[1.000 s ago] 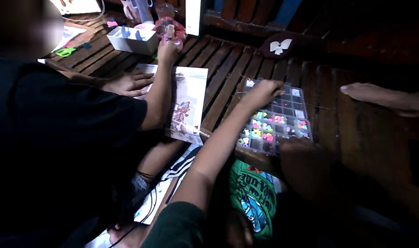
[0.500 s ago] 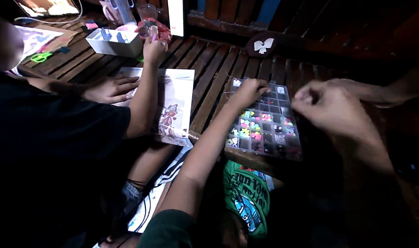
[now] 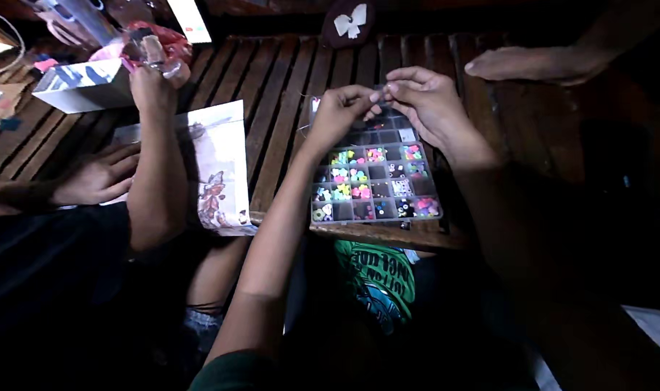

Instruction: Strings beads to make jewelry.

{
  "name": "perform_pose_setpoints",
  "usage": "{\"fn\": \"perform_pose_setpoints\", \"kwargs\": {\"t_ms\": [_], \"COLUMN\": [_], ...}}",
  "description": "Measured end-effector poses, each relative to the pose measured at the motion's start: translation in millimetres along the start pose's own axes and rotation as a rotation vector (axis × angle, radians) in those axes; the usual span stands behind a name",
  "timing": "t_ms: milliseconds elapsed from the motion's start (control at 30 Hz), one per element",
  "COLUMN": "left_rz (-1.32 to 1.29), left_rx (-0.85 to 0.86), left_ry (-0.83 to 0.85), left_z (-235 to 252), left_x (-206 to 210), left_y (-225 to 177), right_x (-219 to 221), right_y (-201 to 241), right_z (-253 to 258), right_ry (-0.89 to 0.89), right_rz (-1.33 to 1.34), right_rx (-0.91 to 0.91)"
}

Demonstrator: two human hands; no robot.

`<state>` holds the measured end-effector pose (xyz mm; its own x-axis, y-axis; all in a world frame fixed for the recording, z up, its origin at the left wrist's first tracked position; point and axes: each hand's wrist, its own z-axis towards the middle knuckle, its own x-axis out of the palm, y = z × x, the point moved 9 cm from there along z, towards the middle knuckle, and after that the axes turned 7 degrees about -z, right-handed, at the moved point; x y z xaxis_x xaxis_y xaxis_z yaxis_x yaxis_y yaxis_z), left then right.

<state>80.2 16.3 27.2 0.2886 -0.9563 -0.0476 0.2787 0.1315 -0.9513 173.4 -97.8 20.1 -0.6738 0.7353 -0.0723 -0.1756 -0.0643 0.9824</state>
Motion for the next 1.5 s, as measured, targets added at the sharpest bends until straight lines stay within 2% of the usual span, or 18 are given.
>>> {"fn": "perform_pose_setpoints", "kwargs": {"t_ms": [367, 633, 900, 1500], "left_rz": [-0.185, -0.206, -0.466, -0.462], "left_rx": [-0.048, -0.043, -0.196, -0.244], "left_ry": [-0.033, -0.032, 0.04, 0.048], "left_z": [-2, -3, -7, -7], "left_x": [0, -1, 13, 15], "left_y": [-2, -3, 2, 5], "right_x": [12, 19, 26, 27], "right_y": [-5, -1, 1, -1], "right_z": [0, -4, -7, -6], "right_ry": [0.081, 0.12, 0.186, 0.208], "right_rz": [0.235, 0.198, 0.299, 0.319], "right_rx": [0.028, 0.001, 0.006, 0.023]}}
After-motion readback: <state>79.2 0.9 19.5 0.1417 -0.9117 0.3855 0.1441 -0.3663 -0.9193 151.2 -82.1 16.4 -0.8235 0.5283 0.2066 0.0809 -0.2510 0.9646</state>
